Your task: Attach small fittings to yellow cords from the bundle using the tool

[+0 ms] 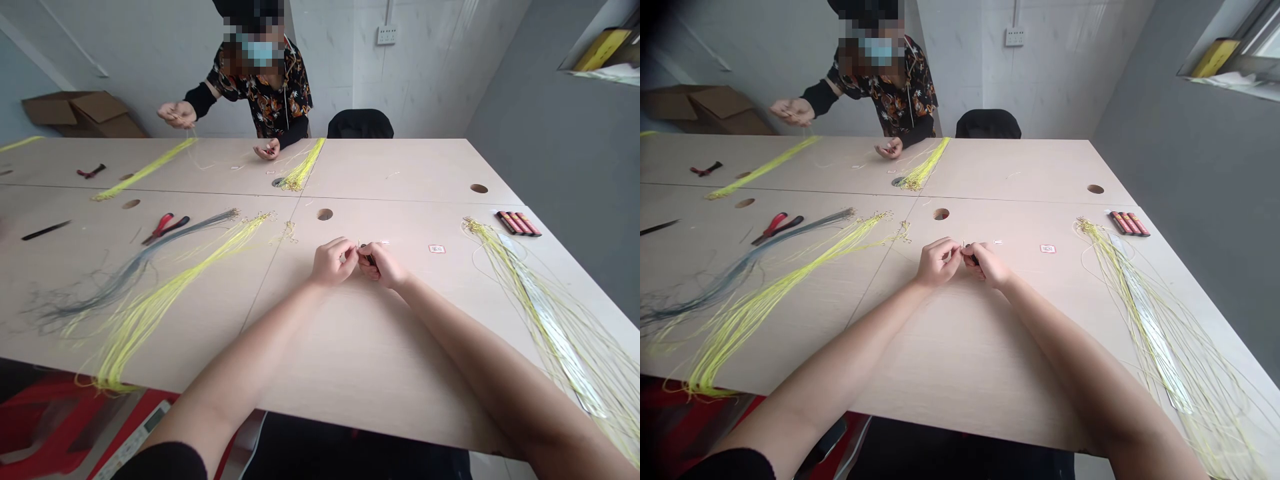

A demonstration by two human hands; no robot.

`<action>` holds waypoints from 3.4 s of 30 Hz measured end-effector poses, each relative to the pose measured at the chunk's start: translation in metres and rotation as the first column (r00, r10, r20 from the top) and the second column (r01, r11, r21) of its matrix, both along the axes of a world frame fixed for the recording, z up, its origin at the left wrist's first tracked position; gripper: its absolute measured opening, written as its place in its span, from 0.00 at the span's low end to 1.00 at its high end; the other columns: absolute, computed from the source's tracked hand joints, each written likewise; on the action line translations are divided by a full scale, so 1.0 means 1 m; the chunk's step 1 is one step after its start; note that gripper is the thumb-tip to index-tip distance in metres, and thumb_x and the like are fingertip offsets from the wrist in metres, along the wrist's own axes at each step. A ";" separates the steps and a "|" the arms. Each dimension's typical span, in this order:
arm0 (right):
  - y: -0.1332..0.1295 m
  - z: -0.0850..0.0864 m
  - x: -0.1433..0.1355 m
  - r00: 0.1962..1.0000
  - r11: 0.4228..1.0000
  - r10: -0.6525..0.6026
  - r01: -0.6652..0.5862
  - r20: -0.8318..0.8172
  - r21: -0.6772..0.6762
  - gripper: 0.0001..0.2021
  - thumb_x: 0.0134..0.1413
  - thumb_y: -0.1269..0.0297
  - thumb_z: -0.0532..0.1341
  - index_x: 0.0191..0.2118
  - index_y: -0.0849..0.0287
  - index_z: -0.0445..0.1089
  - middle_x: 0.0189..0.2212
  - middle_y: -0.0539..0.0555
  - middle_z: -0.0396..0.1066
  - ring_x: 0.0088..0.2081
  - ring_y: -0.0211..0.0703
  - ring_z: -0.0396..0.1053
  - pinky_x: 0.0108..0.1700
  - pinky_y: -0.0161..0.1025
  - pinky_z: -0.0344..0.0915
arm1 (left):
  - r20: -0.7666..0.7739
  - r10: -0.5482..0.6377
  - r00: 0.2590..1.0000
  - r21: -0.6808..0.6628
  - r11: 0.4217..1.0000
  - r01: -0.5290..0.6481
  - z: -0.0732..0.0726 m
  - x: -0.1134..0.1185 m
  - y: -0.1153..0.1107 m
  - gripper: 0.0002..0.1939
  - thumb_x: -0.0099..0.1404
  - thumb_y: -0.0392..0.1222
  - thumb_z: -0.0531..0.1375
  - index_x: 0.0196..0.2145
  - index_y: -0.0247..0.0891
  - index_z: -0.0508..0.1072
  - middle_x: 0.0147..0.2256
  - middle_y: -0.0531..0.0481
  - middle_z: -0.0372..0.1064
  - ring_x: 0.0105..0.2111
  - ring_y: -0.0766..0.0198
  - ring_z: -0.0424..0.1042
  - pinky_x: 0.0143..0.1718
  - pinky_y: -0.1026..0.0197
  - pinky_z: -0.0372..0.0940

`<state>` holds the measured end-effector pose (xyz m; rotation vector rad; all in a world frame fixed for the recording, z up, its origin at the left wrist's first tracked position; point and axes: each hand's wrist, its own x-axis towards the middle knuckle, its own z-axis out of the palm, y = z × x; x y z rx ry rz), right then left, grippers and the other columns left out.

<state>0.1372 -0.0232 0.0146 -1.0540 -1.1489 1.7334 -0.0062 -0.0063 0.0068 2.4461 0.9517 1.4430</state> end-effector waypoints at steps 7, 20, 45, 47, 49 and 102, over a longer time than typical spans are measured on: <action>0.002 -0.004 0.001 1.000 1.000 0.005 -0.005 -0.018 -0.012 0.13 0.43 0.60 0.53 0.17 0.57 0.50 0.12 0.44 0.44 0.14 0.29 0.40 0.15 0.31 0.37 | -0.005 0.002 1.000 0.016 1.000 -0.002 0.001 0.000 -0.001 0.11 0.61 0.34 0.53 0.21 0.37 0.62 0.19 0.56 0.59 0.20 0.71 0.56 0.23 0.67 0.52; 0.001 -0.003 0.000 0.989 0.991 -0.120 0.125 -0.086 0.053 0.19 0.44 0.57 0.63 0.19 0.58 0.51 0.14 0.42 0.45 0.15 0.27 0.42 0.17 0.31 0.40 | -0.010 0.012 1.000 0.002 1.000 -0.012 0.001 0.001 -0.001 0.13 0.61 0.35 0.52 0.19 0.37 0.60 0.18 0.55 0.57 0.19 0.71 0.56 0.22 0.66 0.52; 0.003 -0.012 0.008 0.839 0.786 -0.522 0.404 0.151 0.468 0.10 0.44 0.58 0.62 0.32 0.59 0.73 0.17 0.44 0.51 0.21 0.31 0.48 0.25 0.34 0.48 | 0.141 -0.022 0.990 -0.346 0.936 0.070 -0.001 -0.003 0.003 0.15 0.62 0.43 0.53 0.19 0.37 0.59 0.17 0.57 0.53 0.19 0.72 0.52 0.21 0.66 0.51; 0.003 -0.012 0.009 0.843 0.786 -0.519 0.405 0.142 0.467 0.10 0.44 0.59 0.63 0.33 0.58 0.73 0.17 0.44 0.51 0.21 0.31 0.48 0.25 0.34 0.49 | 0.190 -0.023 0.982 -0.408 0.908 0.100 0.000 -0.003 0.004 0.15 0.61 0.43 0.53 0.19 0.37 0.58 0.17 0.57 0.52 0.18 0.72 0.51 0.21 0.66 0.50; 0.002 -0.012 0.009 0.843 0.780 -0.518 0.396 0.145 0.485 0.10 0.43 0.61 0.63 0.33 0.58 0.73 0.17 0.44 0.52 0.21 0.31 0.49 0.26 0.33 0.50 | 0.217 -0.028 0.976 -0.453 0.882 0.126 0.000 -0.004 0.005 0.15 0.61 0.43 0.54 0.19 0.37 0.59 0.17 0.57 0.51 0.18 0.72 0.51 0.20 0.66 0.49; -0.046 0.155 0.090 0.767 0.650 -0.400 0.623 -0.501 0.435 0.08 0.52 0.69 0.60 0.24 0.54 0.70 0.11 0.41 0.42 0.14 0.25 0.40 0.18 0.37 0.35 | -0.184 -0.054 0.981 -0.213 0.977 0.014 -0.004 -0.008 0.007 0.10 0.60 0.40 0.54 0.23 0.37 0.68 0.22 0.54 0.66 0.20 0.71 0.58 0.25 0.66 0.54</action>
